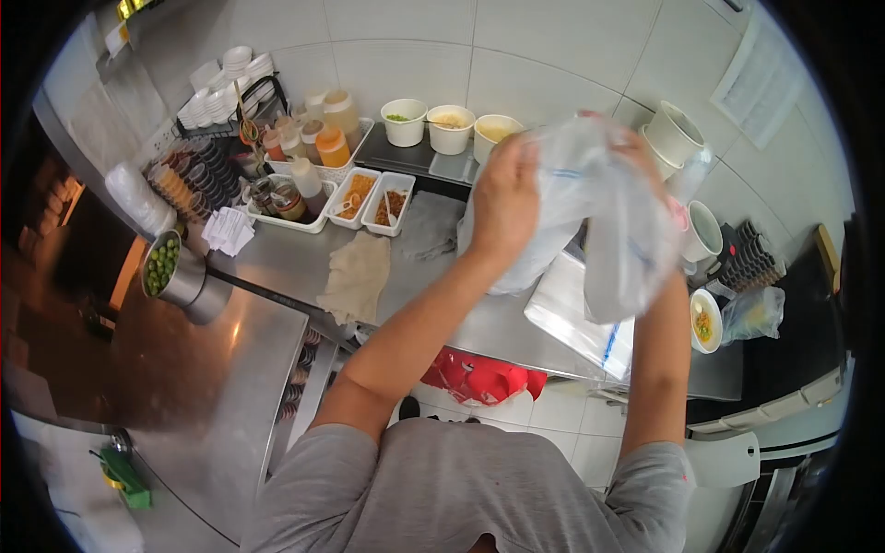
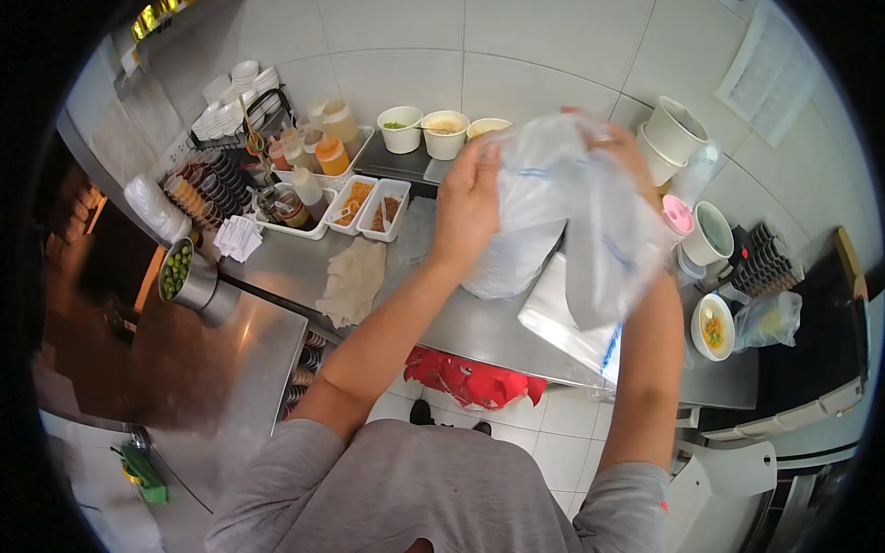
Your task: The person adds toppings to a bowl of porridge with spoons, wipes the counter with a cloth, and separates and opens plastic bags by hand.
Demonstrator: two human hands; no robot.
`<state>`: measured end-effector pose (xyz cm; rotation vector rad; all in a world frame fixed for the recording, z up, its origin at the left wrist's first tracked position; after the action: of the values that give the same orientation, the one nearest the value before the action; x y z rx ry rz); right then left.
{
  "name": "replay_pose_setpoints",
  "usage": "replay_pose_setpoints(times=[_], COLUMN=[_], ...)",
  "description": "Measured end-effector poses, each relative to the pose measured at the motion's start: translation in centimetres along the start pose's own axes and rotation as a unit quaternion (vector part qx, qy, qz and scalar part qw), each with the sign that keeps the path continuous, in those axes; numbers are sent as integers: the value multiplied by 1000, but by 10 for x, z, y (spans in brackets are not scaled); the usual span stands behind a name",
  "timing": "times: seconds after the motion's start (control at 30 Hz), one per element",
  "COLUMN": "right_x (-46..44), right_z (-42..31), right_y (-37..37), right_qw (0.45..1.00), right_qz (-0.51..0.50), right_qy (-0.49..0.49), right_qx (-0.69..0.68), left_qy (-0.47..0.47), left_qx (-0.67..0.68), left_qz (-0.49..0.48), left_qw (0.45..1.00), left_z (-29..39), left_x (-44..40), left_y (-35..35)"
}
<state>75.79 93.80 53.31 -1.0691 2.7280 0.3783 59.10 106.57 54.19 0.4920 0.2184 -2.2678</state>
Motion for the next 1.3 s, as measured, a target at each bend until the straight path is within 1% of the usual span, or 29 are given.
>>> replay_pose_setpoints(times=[0.07, 0.13, 0.17, 0.27, 0.37, 0.47, 0.53, 0.6, 0.7, 0.8, 0.87, 0.9, 0.93, 0.97, 1.0, 1.03, 1.1, 1.17, 1.2, 1.3], right_x=[-9, 11, 22, 52, 69, 93, 116, 136, 141, 128, 120, 116, 113, 112, 112, 109, 130, 150, 162, 151], right_z=[40, 78, 92, 126, 162, 201, 223, 234, 239, 246, 247, 248, 248, 250, 253, 255, 261, 261, 265, 266], right_y=[6, 5, 2, -7, -20, -29, -32, -30, -27, -29, -30, -31, -32, -33, -32, -32, -23, -3, 4, 11], right_qw=[997, 994, 993, 991, 988, 984, 981, 979, 976, 976, 976, 976, 976, 975, 974, 974, 974, 975, 974, 971], right_qz=[-11, -14, -9, 17, 48, 73, 86, 103, 122, 132, 135, 137, 139, 143, 146, 152, 158, 164, 168, 179], right_qy=[57, 93, 104, 126, 140, 151, 159, 164, 172, 170, 166, 167, 168, 170, 170, 169, 161, 150, 150, 145], right_qx=[41, 55, 57, 49, 49, 63, 74, 71, 52, 42, 35, 31, 27, 23, 18, 11, 2, -15, -24, -70], left_qy=[-84, -19, 13, -78, -178, -179, -239, -167, -226, -307, -187, -126, -228, -324, -407, -351, -227, -91, -27, -22], left_qx=[-50, -39, -32, -35, -28, -63, -137, -146, -118, -27, -196, -278, -148, -14, 118, 57, -69, -118, -142, -174], left_qz=[17, 36, 44, -83, -110, -75, -192, -101, -185, -244, -264, -272, -236, -192, -142, -101, -16, -5, -2, 48], left_qw=[995, 998, 998, 993, 977, 979, 942, 970, 949, 920, 926, 913, 933, 926, 895, 929, 971, 989, 989, 983], left_z=[-76, -112, -119, -120, -151, -181, -267, -267, -254, -299, -358, -375, -374, -373, -364, -337, -272, -210, -191, -214], left_x=[-10, 5, 8, -10, -26, -6, 28, 66, 64, 54, 36, 32, 26, 21, 20, 17, 28, 66, 82, 69], left_y=[-6, -14, -18, -20, -13, -24, -22, -34, -28, -12, 10, 18, 11, 4, -2, -16, -46, -52, -53, -61])
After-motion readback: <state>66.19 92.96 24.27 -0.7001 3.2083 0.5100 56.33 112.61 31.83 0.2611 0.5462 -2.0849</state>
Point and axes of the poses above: each hand's wrist, its own x-axis away from the middle knuckle, its own y-axis out of the palm, z = x × y, the point moved 7 cm from there along -x, towards the middle knuckle, and after that the axes turned 7 degrees about -y, right-handed, at the moved point
